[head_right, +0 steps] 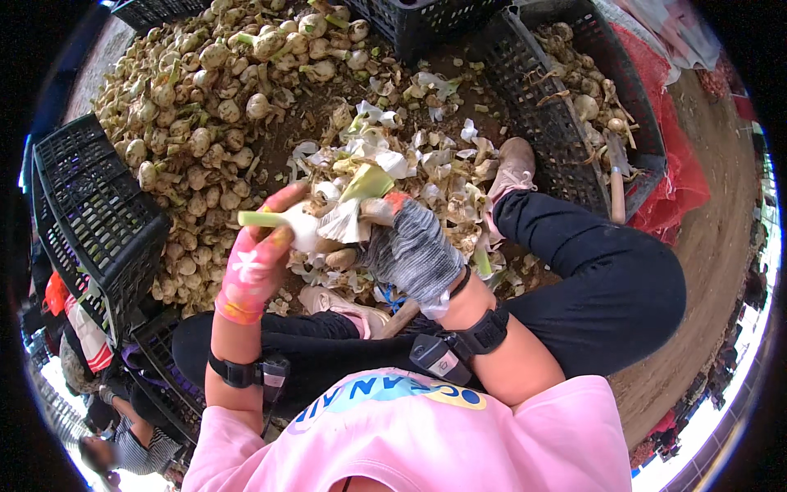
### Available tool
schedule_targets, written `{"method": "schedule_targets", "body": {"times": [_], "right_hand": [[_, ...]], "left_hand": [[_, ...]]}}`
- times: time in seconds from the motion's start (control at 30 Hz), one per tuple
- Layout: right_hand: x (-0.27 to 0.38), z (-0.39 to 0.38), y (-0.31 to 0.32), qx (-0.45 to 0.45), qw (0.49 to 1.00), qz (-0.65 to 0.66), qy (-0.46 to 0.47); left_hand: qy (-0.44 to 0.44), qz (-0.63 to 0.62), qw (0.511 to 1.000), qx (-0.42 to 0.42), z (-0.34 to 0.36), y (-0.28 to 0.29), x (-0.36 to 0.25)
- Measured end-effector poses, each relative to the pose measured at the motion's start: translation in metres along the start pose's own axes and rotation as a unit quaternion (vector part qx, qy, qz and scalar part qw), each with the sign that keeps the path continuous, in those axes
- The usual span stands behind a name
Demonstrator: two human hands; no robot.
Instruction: The person sits on the ground and peels the outer layers of onions by hand, removing the dry skins and green tops. They place the cleaned onions into a black plastic crate and discard the peels onto a pile on the ground.
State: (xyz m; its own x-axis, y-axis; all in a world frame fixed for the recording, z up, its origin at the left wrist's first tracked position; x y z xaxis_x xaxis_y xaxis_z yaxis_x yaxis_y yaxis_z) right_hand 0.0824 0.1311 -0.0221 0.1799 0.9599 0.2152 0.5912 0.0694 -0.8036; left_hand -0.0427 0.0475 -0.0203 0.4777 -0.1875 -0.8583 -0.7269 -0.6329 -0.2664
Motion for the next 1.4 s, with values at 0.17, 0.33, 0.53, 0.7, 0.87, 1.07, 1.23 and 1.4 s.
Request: {"method": "schedule_targets", "body": {"times": [0.17,0.33,0.53,0.7,0.87,1.07,1.23,1.4], "right_hand": [[0.001,0.006,0.015,-0.051,0.998,0.033,0.034],[0.049,0.005,0.028,-0.118,0.961,0.100,0.231],[0.084,-0.029,0.011,-0.159,0.861,-0.165,0.454],[0.025,0.003,0.012,-0.118,0.826,-0.490,0.252],[0.015,0.003,-0.003,-0.065,0.742,-0.640,0.190],[0.009,0.016,0.017,-0.068,0.763,-0.600,0.229],[0.008,0.019,0.023,-0.099,0.794,-0.587,0.125],[0.012,0.023,0.025,-0.081,0.716,-0.652,0.236]], "left_hand": [[-0.131,0.133,0.982,-0.028,-0.001,0.004,-0.014],[-0.083,-0.135,0.987,0.025,0.001,0.019,-0.007],[-0.011,-0.308,0.942,-0.132,0.001,0.031,0.000],[-0.028,-0.355,0.927,-0.117,0.003,0.042,-0.010],[-0.291,-0.511,0.807,0.048,-0.019,0.090,-0.160],[-0.271,-0.034,0.932,-0.237,0.068,0.154,-0.129],[0.023,0.102,0.951,-0.292,0.181,0.138,-0.011],[0.037,0.318,0.850,-0.419,0.242,0.152,0.022]]}}
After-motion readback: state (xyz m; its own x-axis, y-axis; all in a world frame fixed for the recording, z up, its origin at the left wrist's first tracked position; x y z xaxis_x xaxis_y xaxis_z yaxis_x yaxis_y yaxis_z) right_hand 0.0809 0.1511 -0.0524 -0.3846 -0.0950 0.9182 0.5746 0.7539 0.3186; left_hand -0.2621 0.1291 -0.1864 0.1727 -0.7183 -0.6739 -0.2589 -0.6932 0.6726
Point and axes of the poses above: each hand's wrist, its own z-axis towards the middle knuckle, its own y-axis out of the back of the hand, x = y × z, the point moved 6 cm from there along z, towards the middle knuckle, and after that the axes turned 11 degrees about -x, right-handed, at the moved point
